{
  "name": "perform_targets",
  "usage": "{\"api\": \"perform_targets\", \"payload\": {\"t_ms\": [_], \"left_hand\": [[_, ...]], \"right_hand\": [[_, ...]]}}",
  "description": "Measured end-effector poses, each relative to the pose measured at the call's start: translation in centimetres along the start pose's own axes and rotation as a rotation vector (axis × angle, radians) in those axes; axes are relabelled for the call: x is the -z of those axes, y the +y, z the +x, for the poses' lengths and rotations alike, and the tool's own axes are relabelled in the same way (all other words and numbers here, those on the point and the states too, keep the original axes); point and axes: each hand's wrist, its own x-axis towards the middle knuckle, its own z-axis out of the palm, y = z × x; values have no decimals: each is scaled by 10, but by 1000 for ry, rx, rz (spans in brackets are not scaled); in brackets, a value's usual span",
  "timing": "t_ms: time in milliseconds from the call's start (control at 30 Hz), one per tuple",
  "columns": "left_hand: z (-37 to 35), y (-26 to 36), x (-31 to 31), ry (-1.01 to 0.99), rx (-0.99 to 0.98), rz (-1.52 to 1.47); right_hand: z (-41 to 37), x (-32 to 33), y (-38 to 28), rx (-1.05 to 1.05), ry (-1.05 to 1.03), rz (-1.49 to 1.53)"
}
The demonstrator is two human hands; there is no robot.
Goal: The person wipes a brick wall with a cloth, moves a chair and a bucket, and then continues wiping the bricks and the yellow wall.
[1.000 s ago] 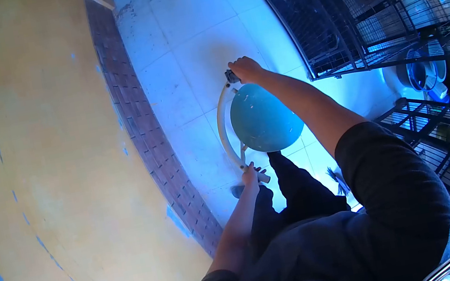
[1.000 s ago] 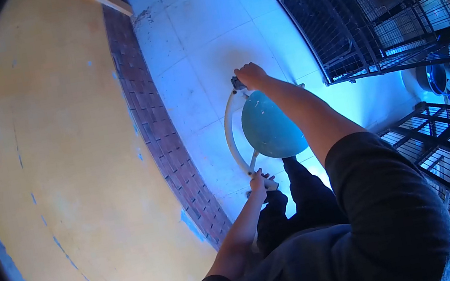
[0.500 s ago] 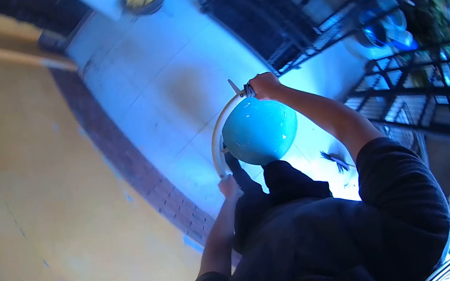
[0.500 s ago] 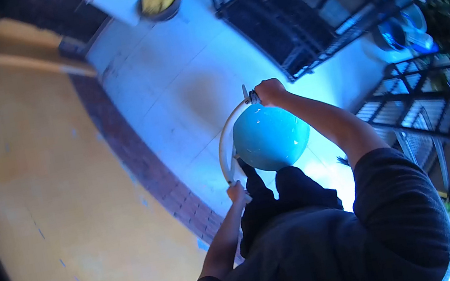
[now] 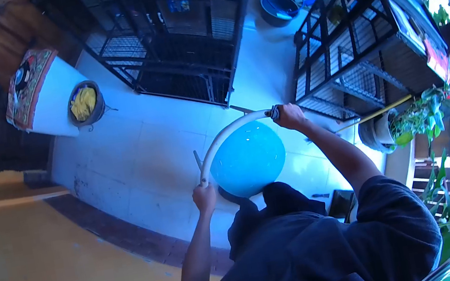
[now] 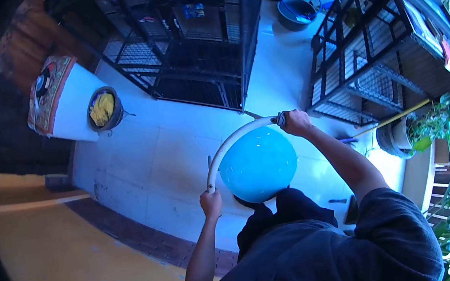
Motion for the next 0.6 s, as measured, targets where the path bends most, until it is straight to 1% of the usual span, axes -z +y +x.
{"api": "perform_targets", "payload": {"t_ms": [33,133,233,300,333,367,467,567,600], "left_hand": [[3,4,-2,-37,16,41],[5,28,-14,-73,-49,131],[10,56,-38,-137,-109,204],[16,82,-61,-160,-174,243],[12,111,-67,-173,-207,265],[9,139,-71,-231,-138,274],[56,160,-129,-245,-287,401],[81,213,-168,-320,-324,550],[86,228,-180,-316,-338,556]], "right_hand": [[-5,-2,11,-19,-12,10],[-18,-8,47,-97,-10,71],[-40,-19,97,-181,-24,106],[-54,-20,132,-249,-13,143],[-60,-21,148,-285,-7,164],[-64,-22,162,-327,-10,183],[-71,-24,210,-450,-7,238],[-64,-34,253,-554,10,299],[-61,-40,266,-564,19,306]]}}
